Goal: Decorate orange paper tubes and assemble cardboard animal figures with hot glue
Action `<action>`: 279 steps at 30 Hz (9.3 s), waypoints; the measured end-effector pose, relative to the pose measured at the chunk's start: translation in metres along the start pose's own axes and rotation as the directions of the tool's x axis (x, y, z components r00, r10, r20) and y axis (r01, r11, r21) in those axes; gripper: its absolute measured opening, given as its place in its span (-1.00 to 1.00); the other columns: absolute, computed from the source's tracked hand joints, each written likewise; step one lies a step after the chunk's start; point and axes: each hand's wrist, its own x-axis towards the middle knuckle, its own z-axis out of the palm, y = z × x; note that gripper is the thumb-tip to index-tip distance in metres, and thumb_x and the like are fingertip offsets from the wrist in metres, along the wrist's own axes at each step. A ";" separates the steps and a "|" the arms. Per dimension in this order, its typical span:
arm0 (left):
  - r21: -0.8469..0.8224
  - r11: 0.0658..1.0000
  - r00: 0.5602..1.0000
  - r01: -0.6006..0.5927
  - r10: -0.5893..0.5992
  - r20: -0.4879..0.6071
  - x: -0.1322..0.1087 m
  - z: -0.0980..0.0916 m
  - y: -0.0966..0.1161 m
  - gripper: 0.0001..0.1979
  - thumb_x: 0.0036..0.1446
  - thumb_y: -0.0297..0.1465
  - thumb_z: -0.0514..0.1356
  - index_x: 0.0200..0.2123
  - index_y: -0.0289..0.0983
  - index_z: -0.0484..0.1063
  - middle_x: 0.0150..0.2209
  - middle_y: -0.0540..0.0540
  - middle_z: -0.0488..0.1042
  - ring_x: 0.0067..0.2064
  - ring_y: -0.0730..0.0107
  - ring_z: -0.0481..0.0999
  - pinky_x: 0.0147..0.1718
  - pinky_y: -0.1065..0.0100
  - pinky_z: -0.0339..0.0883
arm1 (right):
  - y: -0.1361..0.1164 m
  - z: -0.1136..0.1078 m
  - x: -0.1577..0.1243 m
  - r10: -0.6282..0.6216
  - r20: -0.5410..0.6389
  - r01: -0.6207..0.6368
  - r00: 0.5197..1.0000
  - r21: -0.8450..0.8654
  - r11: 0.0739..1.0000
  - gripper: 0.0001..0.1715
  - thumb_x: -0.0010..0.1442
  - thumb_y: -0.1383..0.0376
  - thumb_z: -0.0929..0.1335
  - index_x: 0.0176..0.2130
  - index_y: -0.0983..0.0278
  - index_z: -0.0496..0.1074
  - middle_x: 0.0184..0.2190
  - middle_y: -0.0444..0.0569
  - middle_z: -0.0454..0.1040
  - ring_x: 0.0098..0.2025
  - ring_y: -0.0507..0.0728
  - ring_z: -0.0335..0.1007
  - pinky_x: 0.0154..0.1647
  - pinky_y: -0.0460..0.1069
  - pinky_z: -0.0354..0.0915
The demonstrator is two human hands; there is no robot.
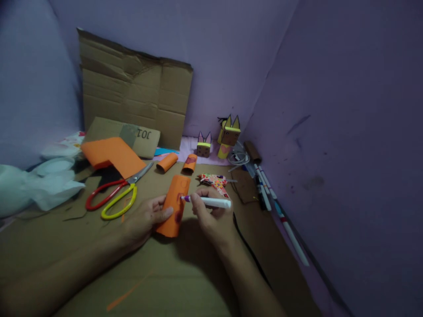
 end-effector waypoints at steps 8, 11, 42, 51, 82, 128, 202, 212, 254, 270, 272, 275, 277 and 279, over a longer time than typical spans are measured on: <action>0.003 1.000 1.000 -0.017 0.017 0.006 0.001 -0.001 -0.001 -0.51 -0.27 -0.25 0.44 -0.25 -0.35 0.45 -0.33 -0.12 0.55 -0.30 0.28 0.50 -0.24 0.27 0.35 | 0.002 -0.001 0.000 0.022 0.030 -0.022 0.999 -0.020 1.000 -0.78 0.15 0.21 0.37 -0.47 0.26 0.42 -0.68 -0.18 0.39 -0.64 -0.02 0.28 -0.61 -0.14 0.20; 0.001 1.000 1.000 -0.020 0.020 0.014 -0.001 -0.001 -0.001 -0.50 -0.27 -0.24 0.44 -0.24 -0.35 0.44 -0.34 -0.12 0.55 -0.30 0.29 0.49 -0.25 0.29 0.34 | 0.001 -0.001 0.001 0.015 0.010 -0.015 1.000 0.004 1.000 -0.80 0.16 0.21 0.37 -0.45 0.26 0.42 -0.67 -0.19 0.40 -0.63 -0.02 0.31 -0.60 -0.14 0.22; 0.011 1.000 1.000 -0.005 0.005 0.002 -0.001 0.000 0.001 -0.54 -0.27 -0.26 0.44 -0.27 -0.34 0.44 -0.37 -0.09 0.51 -0.31 0.27 0.48 -0.25 0.25 0.32 | -0.002 0.000 0.002 0.005 0.018 -0.005 1.000 -0.029 1.000 -0.80 0.15 0.20 0.37 -0.44 0.26 0.42 -0.66 -0.15 0.42 -0.62 0.01 0.33 -0.60 -0.11 0.24; -0.012 1.000 1.000 -0.002 0.002 -0.004 -0.001 0.000 0.001 -0.58 -0.24 -0.30 0.43 -0.28 -0.34 0.45 -0.36 -0.09 0.52 -0.32 0.28 0.48 -0.24 0.25 0.33 | -0.002 -0.002 0.000 0.017 0.064 -0.013 0.998 -0.068 0.998 -0.75 0.15 0.21 0.36 -0.50 0.27 0.41 -0.68 -0.15 0.39 -0.63 0.00 0.27 -0.61 -0.11 0.19; -0.009 1.000 1.000 -0.003 0.003 -0.003 -0.001 0.000 0.001 -0.57 -0.27 -0.29 0.43 -0.30 -0.34 0.44 -0.40 -0.06 0.50 -0.36 0.34 0.46 -0.28 0.28 0.32 | -0.002 0.000 0.001 0.014 0.020 -0.014 1.000 -0.027 1.000 -0.78 0.15 0.19 0.36 -0.45 0.26 0.41 -0.66 -0.15 0.40 -0.63 0.01 0.31 -0.60 -0.11 0.23; -0.076 0.996 0.999 0.038 -0.035 0.035 -0.001 -0.002 0.004 -0.48 -0.34 -0.25 0.48 -0.29 -0.36 0.43 -0.45 -0.05 0.52 -0.43 0.42 0.46 -0.40 0.39 0.31 | 0.000 -0.001 0.002 0.010 0.018 -0.010 1.000 0.011 1.000 -0.81 0.16 0.23 0.37 -0.45 0.26 0.42 -0.66 -0.18 0.40 -0.63 -0.02 0.31 -0.60 -0.14 0.23; -0.054 0.998 0.999 0.026 -0.024 0.047 -0.002 -0.003 0.004 -0.54 -0.27 -0.28 0.44 -0.28 -0.36 0.44 -0.42 -0.08 0.52 -0.40 0.38 0.46 -0.36 0.35 0.31 | -0.004 0.000 0.002 0.006 -0.003 -0.006 1.000 -0.013 1.000 -0.78 0.13 0.20 0.37 -0.48 0.26 0.41 -0.69 -0.16 0.40 -0.66 0.00 0.31 -0.65 -0.12 0.23; -0.072 0.997 0.999 0.029 -0.027 0.035 -0.002 -0.002 0.005 -0.52 -0.29 -0.29 0.46 -0.28 -0.37 0.43 -0.42 -0.07 0.52 -0.41 0.40 0.47 -0.37 0.37 0.33 | -0.003 0.001 0.003 0.008 -0.045 -0.008 0.999 0.002 1.000 -0.86 0.12 0.24 0.38 -0.42 0.25 0.43 -0.65 -0.16 0.43 -0.62 0.02 0.38 -0.61 -0.11 0.29; -0.071 0.997 0.999 0.033 -0.031 0.032 0.000 -0.003 0.004 -0.51 -0.32 -0.27 0.47 -0.31 -0.36 0.42 -0.43 -0.06 0.52 -0.41 0.40 0.47 -0.37 0.37 0.33 | -0.002 0.000 0.001 0.030 -0.017 -0.030 0.999 -0.014 0.999 -0.78 0.12 0.22 0.37 -0.49 0.27 0.41 -0.70 -0.17 0.38 -0.66 -0.01 0.29 -0.64 -0.13 0.20; -0.076 0.997 0.999 0.028 -0.025 0.040 -0.001 -0.003 0.005 -0.58 -0.26 -0.32 0.44 -0.31 -0.36 0.43 -0.43 -0.05 0.50 -0.39 0.38 0.47 -0.36 0.35 0.31 | -0.007 0.000 0.002 0.026 0.013 -0.026 1.000 -0.036 0.999 -0.77 0.11 0.20 0.36 -0.52 0.26 0.39 -0.71 -0.17 0.37 -0.68 0.00 0.29 -0.67 -0.11 0.19; -0.076 0.997 0.999 0.026 -0.023 0.045 -0.001 -0.003 0.005 -0.59 -0.25 -0.32 0.44 -0.30 -0.36 0.43 -0.42 -0.06 0.51 -0.39 0.38 0.47 -0.36 0.35 0.31 | -0.007 0.000 0.002 0.030 0.018 -0.030 0.999 -0.048 0.998 -0.77 0.11 0.20 0.36 -0.50 0.26 0.40 -0.70 -0.16 0.38 -0.67 0.01 0.30 -0.66 -0.11 0.20; -0.075 0.996 0.998 0.038 -0.035 0.043 -0.002 -0.003 0.005 -0.58 -0.25 -0.31 0.44 -0.30 -0.36 0.43 -0.43 -0.06 0.50 -0.40 0.38 0.46 -0.35 0.34 0.31 | -0.006 -0.001 0.001 0.032 0.033 -0.030 0.999 -0.053 0.998 -0.76 0.13 0.19 0.35 -0.50 0.26 0.40 -0.70 -0.16 0.38 -0.65 0.01 0.32 -0.64 -0.11 0.22; -0.079 0.996 0.998 0.044 -0.041 0.040 -0.002 -0.002 0.005 -0.56 -0.26 -0.31 0.45 -0.29 -0.36 0.43 -0.43 -0.06 0.50 -0.38 0.37 0.47 -0.34 0.35 0.31 | -0.005 -0.002 0.001 0.028 0.044 -0.026 0.999 -0.053 0.998 -0.76 0.13 0.20 0.35 -0.49 0.26 0.40 -0.69 -0.16 0.38 -0.64 0.02 0.32 -0.63 -0.11 0.22; -0.084 0.996 0.998 0.042 -0.039 0.043 -0.002 -0.002 0.005 -0.56 -0.27 -0.31 0.45 -0.30 -0.36 0.44 -0.42 -0.06 0.51 -0.38 0.38 0.47 -0.34 0.35 0.31 | -0.005 -0.002 0.000 0.020 0.046 -0.017 0.999 -0.057 0.998 -0.77 0.14 0.20 0.35 -0.49 0.27 0.40 -0.68 -0.15 0.39 -0.64 0.01 0.32 -0.62 -0.11 0.22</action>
